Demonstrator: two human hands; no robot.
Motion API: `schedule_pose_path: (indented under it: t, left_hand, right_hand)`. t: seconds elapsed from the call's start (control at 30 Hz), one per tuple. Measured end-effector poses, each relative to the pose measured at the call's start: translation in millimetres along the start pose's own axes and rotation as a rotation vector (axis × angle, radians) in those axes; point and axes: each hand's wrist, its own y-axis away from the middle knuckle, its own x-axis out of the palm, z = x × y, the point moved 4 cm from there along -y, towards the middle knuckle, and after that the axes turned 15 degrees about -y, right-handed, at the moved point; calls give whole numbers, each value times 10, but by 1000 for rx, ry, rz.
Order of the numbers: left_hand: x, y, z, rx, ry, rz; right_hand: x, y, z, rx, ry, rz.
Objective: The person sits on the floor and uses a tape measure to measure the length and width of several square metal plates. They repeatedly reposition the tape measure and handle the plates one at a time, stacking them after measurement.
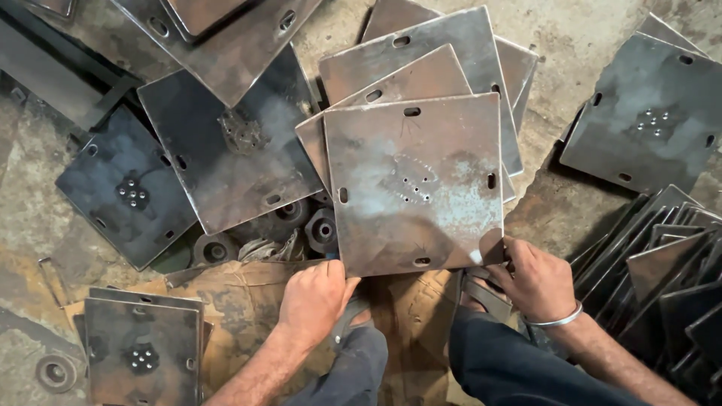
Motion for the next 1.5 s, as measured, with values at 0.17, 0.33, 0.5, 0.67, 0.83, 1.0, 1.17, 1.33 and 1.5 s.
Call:
schedule_pose_path:
  t: [0.17,0.33,0.5,0.67,0.83,1.0,1.17,1.33,1.5]
  left_hand:
    - [12,6,-2,-4,3,25]
    - [12,14,11,6,11,13]
    - [0,4,21,-4,61,-7]
    - [-61,-15,-4,-25,87,-40]
    - [-116,-2,-22,-62,69,-85]
    - [4,56,28,-39,34,-53]
    - [45,58,42,4,41,-49]
    - [82,74,63,27,40,-62]
    - [75,65,66,51,42,-56]
  right_hand:
    - [-34,-18,47,-24,42,14]
    - [-14,-31,24,-4,49,45]
    - [-33,-13,23,-35,-7,10]
    - [-36,27,43,-26,-49,-64]
    - [-68,46,56,-54,-73,-92]
    - [-22,71,27,-27,-23,-73]
    - [5,86,20,-54,-15,-49]
    - [52,102,-14,-87,-14,-34]
    - [62,93,-46,-92,5,-23]
